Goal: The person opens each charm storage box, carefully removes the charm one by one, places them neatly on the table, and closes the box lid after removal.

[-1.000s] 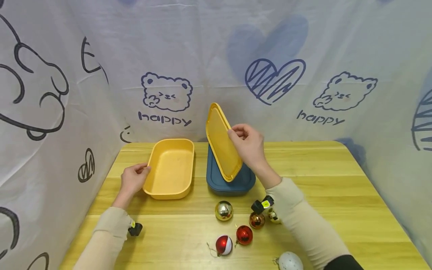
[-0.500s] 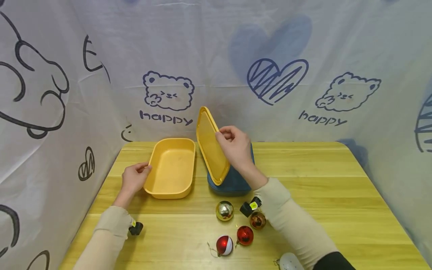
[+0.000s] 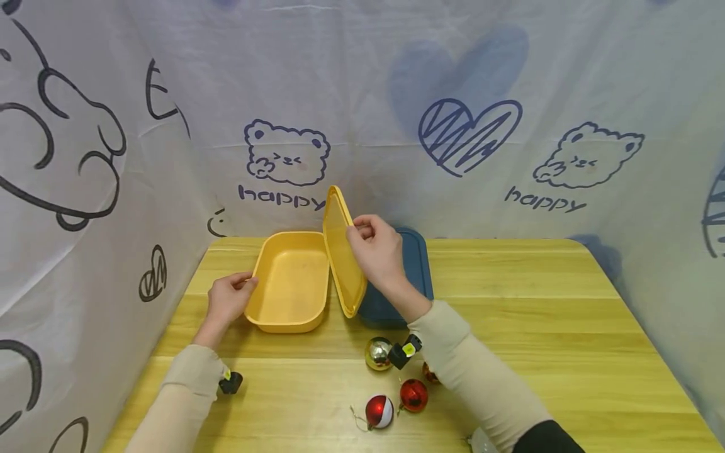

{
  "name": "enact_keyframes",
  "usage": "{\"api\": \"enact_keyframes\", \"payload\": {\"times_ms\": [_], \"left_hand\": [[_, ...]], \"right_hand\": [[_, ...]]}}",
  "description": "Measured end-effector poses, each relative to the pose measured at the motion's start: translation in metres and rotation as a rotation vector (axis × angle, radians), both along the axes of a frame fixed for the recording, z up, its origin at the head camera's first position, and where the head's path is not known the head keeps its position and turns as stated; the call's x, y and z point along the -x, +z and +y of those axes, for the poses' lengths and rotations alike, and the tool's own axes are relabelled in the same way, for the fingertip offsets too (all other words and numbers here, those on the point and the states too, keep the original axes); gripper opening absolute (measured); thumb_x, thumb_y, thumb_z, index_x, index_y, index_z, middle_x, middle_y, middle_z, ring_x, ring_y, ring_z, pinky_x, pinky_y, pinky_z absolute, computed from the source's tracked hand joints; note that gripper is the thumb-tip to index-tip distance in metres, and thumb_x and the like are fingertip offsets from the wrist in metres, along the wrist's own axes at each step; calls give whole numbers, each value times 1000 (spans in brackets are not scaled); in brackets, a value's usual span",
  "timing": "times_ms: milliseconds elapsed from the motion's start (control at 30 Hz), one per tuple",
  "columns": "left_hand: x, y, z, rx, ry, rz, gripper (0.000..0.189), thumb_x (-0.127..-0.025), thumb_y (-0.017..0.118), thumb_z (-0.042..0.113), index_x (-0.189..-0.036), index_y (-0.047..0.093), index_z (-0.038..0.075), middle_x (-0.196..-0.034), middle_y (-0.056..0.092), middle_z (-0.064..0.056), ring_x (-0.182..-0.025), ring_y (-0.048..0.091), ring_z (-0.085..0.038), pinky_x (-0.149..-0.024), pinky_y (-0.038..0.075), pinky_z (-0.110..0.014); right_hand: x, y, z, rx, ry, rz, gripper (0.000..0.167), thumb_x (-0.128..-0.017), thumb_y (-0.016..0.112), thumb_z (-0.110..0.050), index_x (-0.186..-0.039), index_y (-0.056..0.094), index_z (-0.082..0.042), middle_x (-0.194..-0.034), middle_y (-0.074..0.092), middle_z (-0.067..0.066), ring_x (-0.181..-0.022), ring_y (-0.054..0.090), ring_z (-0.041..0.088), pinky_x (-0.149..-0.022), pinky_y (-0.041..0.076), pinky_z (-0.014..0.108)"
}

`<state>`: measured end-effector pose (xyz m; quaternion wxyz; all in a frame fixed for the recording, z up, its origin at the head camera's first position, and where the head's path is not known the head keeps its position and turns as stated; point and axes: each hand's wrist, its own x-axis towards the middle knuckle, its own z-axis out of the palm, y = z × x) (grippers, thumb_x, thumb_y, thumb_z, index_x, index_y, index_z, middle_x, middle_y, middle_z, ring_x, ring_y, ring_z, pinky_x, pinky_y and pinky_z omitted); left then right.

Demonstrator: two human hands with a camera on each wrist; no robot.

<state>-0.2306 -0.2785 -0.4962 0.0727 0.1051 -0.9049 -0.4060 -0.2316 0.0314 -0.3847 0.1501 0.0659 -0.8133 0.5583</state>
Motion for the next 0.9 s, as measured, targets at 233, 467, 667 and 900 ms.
{"api": "enact_keyframes", "payload": {"times_ms": [233, 467, 667, 900], "left_hand": [[-2, 1, 1, -23, 2, -12, 43, -106, 64, 28, -137, 69, -1, -126, 73, -27, -115, 70, -38, -71, 47, -11], [-2, 1, 0, -25, 2, -6, 42, -106, 64, 28, -137, 69, 0, -126, 73, -27, -115, 70, -38, -72, 47, -12], [-1, 3, 2, 17, 11, 59, 39, -104, 65, 24, -133, 72, -1, -120, 76, -25, -109, 72, -38, -79, 54, -24], [3, 23, 19, 59, -13, 202, 34, -104, 62, 17, -130, 73, -2, -115, 77, -24, -104, 74, -40, -92, 57, -51]], "right_hand": [[-5, -4, -10, 4, 13, -12, 29, -102, 61, -25, -123, 69, -7, -85, 69, 7, -66, 60, 17, -63, 51, 27], [-6, -7, -18, 12, 15, -1, 31, -102, 59, -24, -128, 66, -7, -84, 67, 7, -65, 59, 17, -63, 50, 28], [-7, -7, -22, 25, 19, -15, 31, -102, 60, -24, -129, 66, -9, -85, 67, 6, -67, 62, 16, -62, 52, 27], [-8, -8, -24, 27, 35, -15, 32, -102, 59, -25, -129, 65, -8, -86, 67, 7, -68, 63, 16, -62, 54, 26]]}}
